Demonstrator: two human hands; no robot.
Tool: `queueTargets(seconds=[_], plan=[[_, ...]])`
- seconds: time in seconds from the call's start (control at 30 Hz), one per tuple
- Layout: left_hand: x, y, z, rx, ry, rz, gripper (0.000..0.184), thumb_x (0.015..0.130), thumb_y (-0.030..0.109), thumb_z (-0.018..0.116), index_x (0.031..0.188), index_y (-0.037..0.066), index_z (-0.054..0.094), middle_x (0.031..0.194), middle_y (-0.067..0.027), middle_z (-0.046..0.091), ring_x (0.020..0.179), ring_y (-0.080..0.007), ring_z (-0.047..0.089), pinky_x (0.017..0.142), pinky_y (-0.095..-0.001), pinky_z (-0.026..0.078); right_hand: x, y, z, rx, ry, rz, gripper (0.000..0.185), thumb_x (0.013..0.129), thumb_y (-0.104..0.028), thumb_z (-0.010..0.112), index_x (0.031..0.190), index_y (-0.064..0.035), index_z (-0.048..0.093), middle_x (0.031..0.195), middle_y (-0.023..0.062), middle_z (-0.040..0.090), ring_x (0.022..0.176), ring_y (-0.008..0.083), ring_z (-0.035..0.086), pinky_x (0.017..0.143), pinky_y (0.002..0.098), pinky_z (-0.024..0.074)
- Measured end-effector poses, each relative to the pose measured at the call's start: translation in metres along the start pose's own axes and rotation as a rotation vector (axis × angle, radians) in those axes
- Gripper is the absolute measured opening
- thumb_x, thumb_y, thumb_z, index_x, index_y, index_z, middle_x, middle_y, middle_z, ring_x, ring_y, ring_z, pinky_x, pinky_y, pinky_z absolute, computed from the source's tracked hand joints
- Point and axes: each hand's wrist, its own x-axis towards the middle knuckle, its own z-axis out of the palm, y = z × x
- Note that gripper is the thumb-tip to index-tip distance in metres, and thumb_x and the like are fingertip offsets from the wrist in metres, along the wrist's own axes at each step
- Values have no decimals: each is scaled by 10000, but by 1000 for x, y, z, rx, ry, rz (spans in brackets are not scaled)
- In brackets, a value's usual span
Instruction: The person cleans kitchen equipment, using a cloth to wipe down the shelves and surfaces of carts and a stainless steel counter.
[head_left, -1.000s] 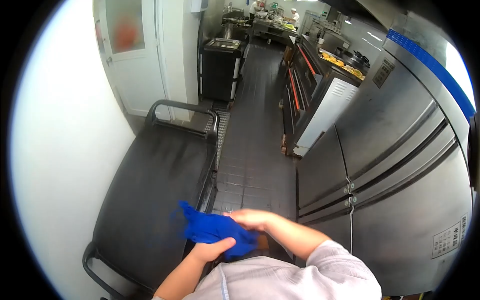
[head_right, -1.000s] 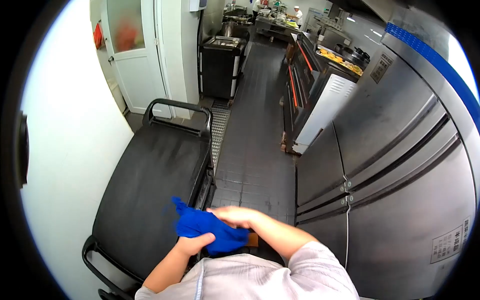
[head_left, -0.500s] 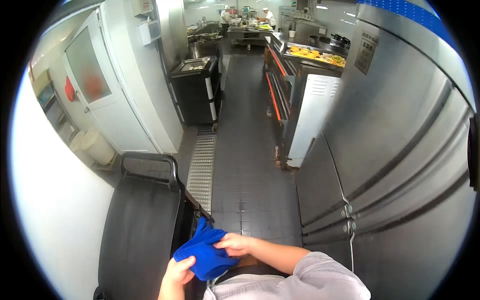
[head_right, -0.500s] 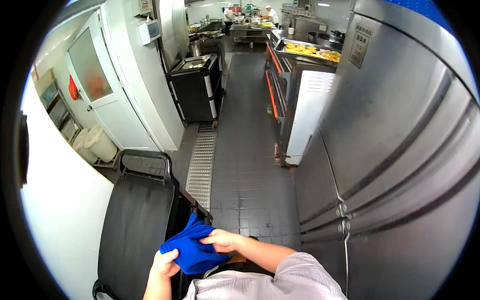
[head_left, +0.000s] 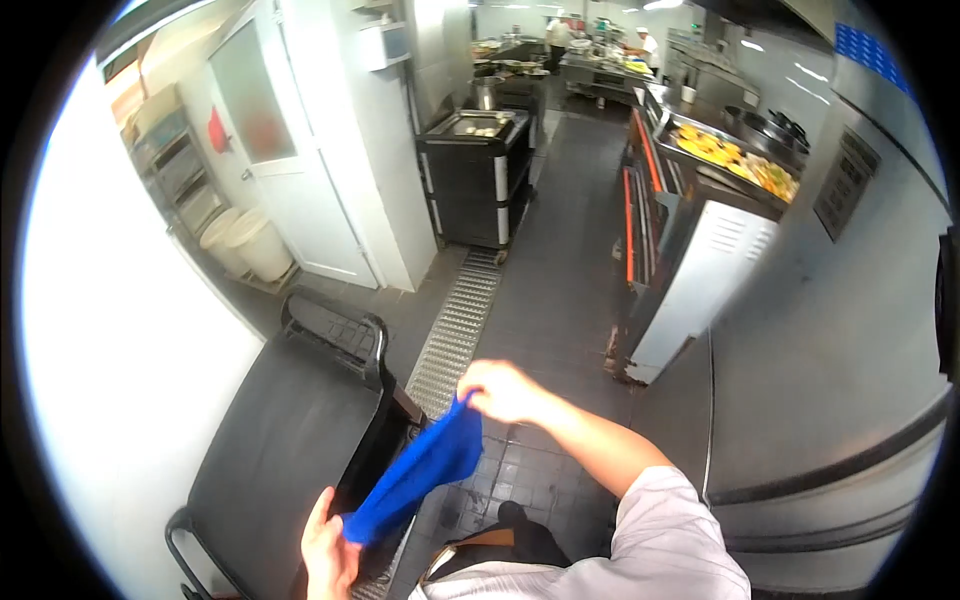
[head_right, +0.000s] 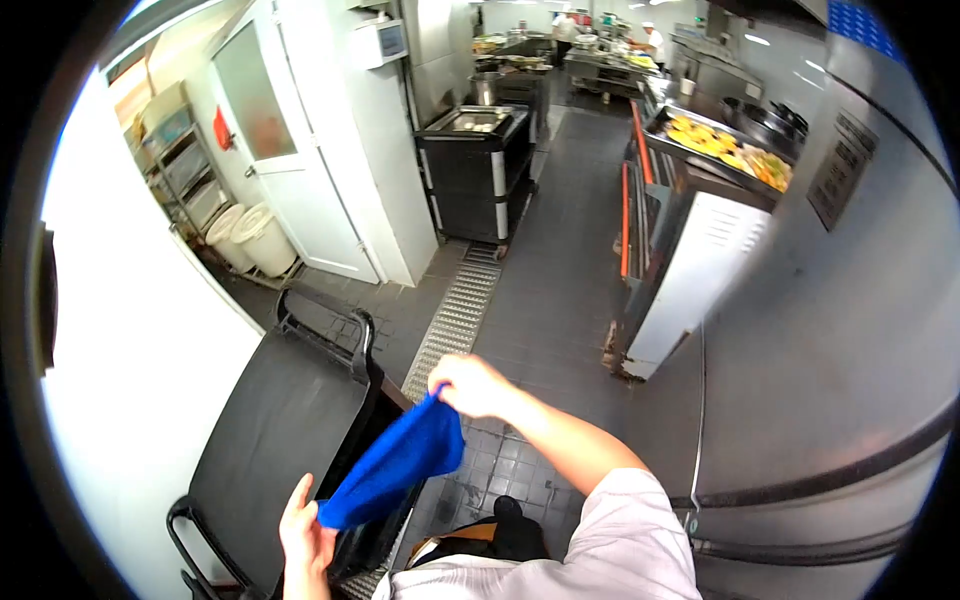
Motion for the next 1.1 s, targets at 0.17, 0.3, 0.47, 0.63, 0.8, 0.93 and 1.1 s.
queueTargets(seconds=[0.17,0.3,0.47,0.63,0.8,0.93,1.1], plan=[[-90,63,82,372,-853,350,846,833,282,802,1509,27,362,1231,-318,622,1211,-460,579,1070,-603,390,22,-21,42,593,962,273,424,879,12,640,1274,-32,492,1276,137,523,1104,227,552,1031,371,464],[-82,41,21,637,-484,319,689,843,194,760,1436,2,467,1143,-200,689,1105,-323,663,1014,-437,470,11,-44,82,-226,373,70,323,902,-85,618,1218,-43,568,1191,147,587,1068,244,591,1010,376,471],[-119,33,-73,870,-229,273,555,874,135,697,1386,9,523,1142,-137,692,1067,-248,668,978,-393,493,-7,-84,130,-830,-223,-160,274,931,-205,591,1148,-55,662,1086,160,668,1022,266,641,984,381,479],[-179,-22,-235,480,362,-59,426,919,101,683,1330,48,579,1151,-88,675,1058,-157,641,915,-301,518,38,-127,187,-1038,-717,-263,305,925,-176,572,1197,-50,632,1116,167,685,1001,289,678,963,435,497],[-215,-87,-349,614,820,-214,376,938,65,650,1305,14,582,1111,-44,651,1028,-123,604,912,-258,485,35,-63,260,-1076,-773,-305,343,913,-181,576,1230,-57,618,1145,161,673,1047,298,653,986,476,464],[-204,-149,-415,619,984,-185,471,938,108,663,1383,33,527,1229,-66,608,1114,-157,580,961,-290,472,36,17,354,-1064,-678,-345,375,903,-186,580,1256,-63,606,1169,155,663,1083,305,634,1005,509,437],[-145,-213,-469,589,1090,148,788,912,186,699,1552,62,256,1540,-156,351,1405,-257,348,1120,-376,315,26,83,488,-1001,-579,-446,417,891,-191,584,1290,-70,591,1199,148,651,1129,314,609,1029,549,403]])
